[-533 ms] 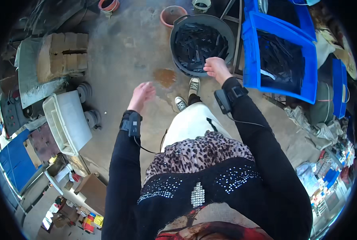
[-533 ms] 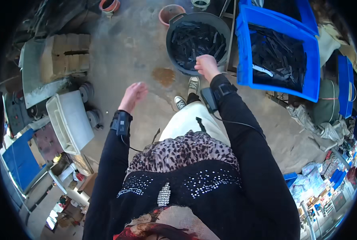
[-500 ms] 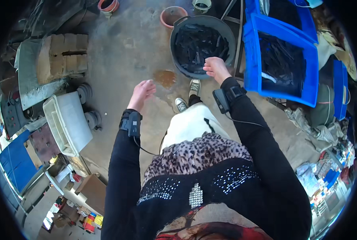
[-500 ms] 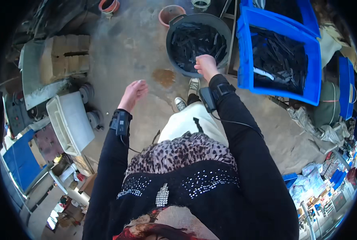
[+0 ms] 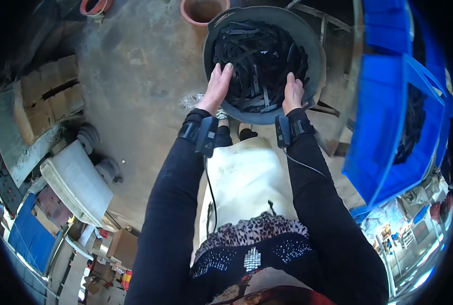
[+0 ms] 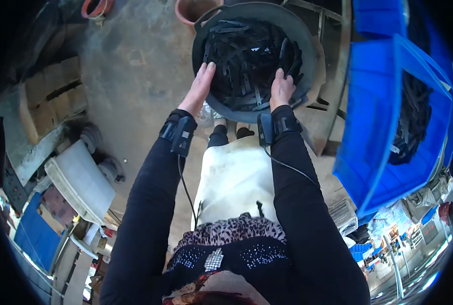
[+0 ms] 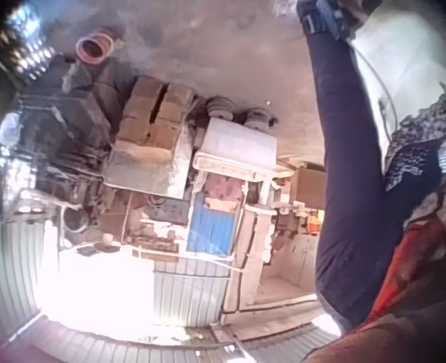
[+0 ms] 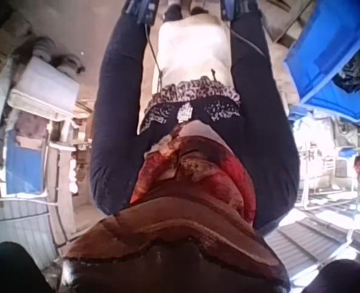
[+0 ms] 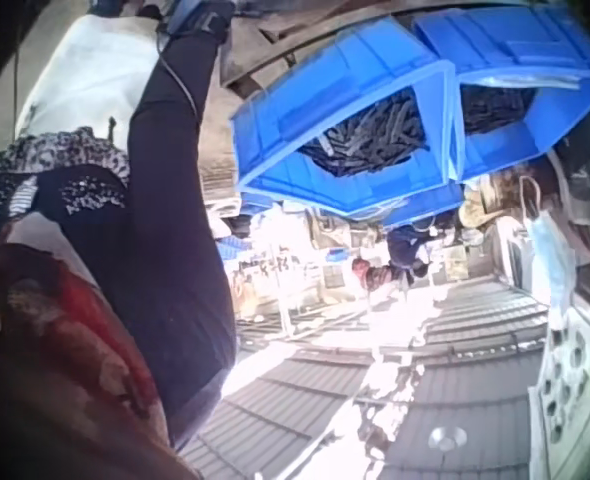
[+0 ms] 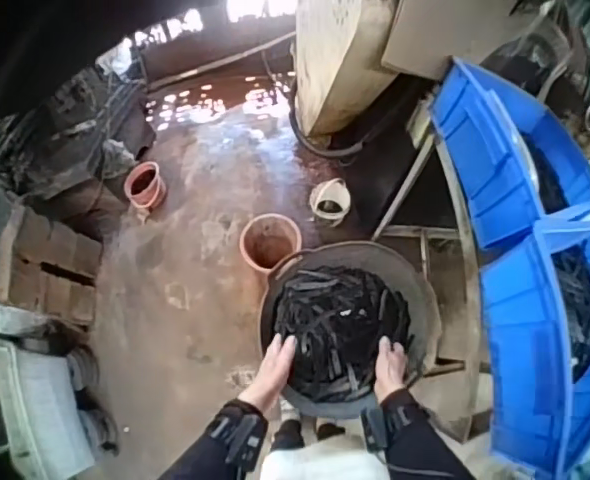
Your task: The person sharpens metal pieces on a grinding wheel, dips them in water, and places them in a blue bin. They then move several blue bins and gather more metal pieces from a large black container.
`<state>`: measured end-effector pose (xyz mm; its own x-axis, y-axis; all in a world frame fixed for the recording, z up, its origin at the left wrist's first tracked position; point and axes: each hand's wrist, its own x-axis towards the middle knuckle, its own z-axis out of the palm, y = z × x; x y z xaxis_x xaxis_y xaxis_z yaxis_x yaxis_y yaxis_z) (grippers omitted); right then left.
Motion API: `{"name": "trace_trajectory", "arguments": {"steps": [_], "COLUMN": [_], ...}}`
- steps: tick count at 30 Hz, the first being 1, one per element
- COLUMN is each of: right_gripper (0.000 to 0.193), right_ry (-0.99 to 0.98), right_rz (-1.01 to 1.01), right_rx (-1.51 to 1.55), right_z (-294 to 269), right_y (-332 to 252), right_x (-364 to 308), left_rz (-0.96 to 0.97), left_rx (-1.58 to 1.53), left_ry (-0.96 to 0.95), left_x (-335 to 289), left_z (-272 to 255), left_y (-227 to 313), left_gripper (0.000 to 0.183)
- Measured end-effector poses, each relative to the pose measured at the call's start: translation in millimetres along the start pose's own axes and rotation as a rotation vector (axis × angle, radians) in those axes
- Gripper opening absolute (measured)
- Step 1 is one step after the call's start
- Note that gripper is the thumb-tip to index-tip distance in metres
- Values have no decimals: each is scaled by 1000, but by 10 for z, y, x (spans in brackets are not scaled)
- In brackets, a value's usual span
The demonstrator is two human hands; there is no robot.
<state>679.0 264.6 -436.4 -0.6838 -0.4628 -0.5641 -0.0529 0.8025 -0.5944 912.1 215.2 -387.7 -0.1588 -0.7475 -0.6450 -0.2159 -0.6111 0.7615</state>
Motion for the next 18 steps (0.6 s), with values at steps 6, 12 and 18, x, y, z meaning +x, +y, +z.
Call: {"name": "trace_trajectory", "arguments": {"steps": [6, 12, 18], "right_gripper": [73, 76, 72], "right_ry": [274, 319, 137], "right_rz": [-198, -117, -54], "right_rx": [-219, -483, -631], "right_z": [227, 231, 169], "right_y": [59, -23, -205], "right_x": [386, 590, 562], "left_rz": [267, 258, -79], "left_rx": [354, 473, 532], "left_ry": [276, 572, 616], "left_x": [563, 615, 592], "left_z": [263, 567, 603], "left_y": [-381, -530, -355], "left_gripper": [77, 73, 75]}}
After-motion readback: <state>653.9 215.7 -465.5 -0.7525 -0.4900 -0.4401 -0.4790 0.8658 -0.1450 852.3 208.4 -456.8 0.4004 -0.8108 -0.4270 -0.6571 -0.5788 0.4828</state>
